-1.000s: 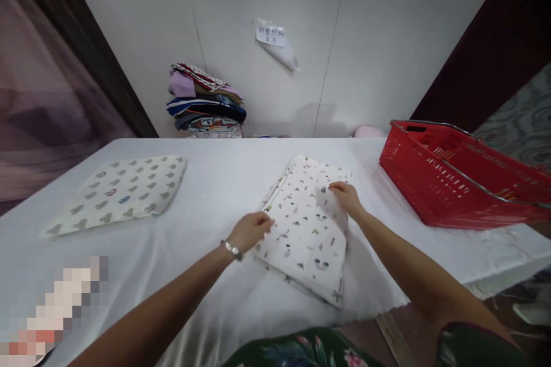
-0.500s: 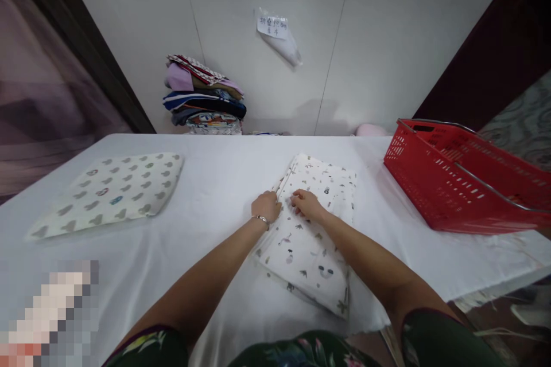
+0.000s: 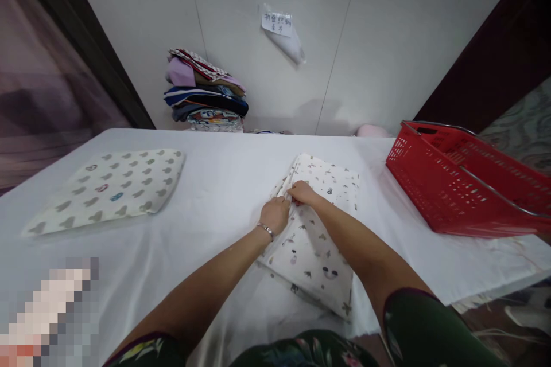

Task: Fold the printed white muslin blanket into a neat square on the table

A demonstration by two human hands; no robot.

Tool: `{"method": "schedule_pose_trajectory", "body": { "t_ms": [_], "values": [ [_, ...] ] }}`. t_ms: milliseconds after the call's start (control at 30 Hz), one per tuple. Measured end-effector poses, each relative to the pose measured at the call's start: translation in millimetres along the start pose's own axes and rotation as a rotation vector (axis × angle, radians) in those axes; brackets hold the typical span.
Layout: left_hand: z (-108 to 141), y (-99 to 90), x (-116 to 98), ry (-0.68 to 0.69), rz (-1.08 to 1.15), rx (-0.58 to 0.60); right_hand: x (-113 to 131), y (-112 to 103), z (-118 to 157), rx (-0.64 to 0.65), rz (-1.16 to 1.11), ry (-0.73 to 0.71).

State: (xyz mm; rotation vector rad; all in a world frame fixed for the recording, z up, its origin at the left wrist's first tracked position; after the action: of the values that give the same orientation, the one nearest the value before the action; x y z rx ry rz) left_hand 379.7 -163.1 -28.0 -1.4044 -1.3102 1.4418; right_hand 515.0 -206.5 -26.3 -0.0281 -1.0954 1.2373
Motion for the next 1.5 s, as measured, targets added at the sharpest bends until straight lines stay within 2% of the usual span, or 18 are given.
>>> {"method": "schedule_pose_trajectory", "body": {
  "t_ms": [200,300,467,567,633,800,900,1000,1167,1333,1500],
  "values": [
    [-14.3,-13.0,18.3,-0.266,0.202,0.034,-11.8,-4.6,4.5,0.013,-0.193,0.023],
    [-26.0,-12.4,24.4,-0.312,0.211,0.061,-12.1,-4.6,6.3,0.012,-0.265,0.033],
    [-43.4,-3.6,20.7,-0.339,0.246,0.115,-11.6,-3.3,9.5,0.022,-0.322,0.023],
    [-48.9,-4.5,20.9,-0.362,0.282,0.14,-12.0,-3.9,11.5,0.019,-0.333,0.02],
    [-47.9,-8.3,24.3,-0.367,0.297,0.126,-10.8,-4.1,12.0,0.009,-0.334,0.021],
    [-33.2,-13.2,38.1,-0.445,0.347,-0.011,2.3,1.7,11.3,-0.001,-0.325,0.038],
    [-29.0,-9.9,43.5,-0.484,0.384,-0.009,11.6,8.3,12.9,0.038,-0.306,0.054],
    [-31.2,-7.2,45.1,-0.489,0.406,0.006,14.0,12.9,16.5,0.071,-0.315,0.047],
    [-30.8,-5.0,38.3,-0.465,0.421,0.016,4.2,14.0,16.9,0.112,-0.338,0.04],
    [-19.4,-6.4,17.5,-0.337,0.241,-0.026,3.4,0.9,0.2,-0.062,-0.037,0.051],
    [-13.5,-9.4,2.1,-0.219,0.055,0.049,11.8,-23.8,-26.4,-0.219,0.128,0.051]
  ]
}}
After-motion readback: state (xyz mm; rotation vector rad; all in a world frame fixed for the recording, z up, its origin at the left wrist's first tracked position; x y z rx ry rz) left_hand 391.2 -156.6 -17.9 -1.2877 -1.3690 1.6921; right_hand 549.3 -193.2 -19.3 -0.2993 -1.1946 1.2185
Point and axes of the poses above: each hand's wrist, its own z-axis away from the middle knuckle, its own y-axis out of the palm, x = y × z, the point moved 1 cm from there along -z, towards the middle knuckle, and after that the axes turned 10 degrees about y, right-handed, at the moved point
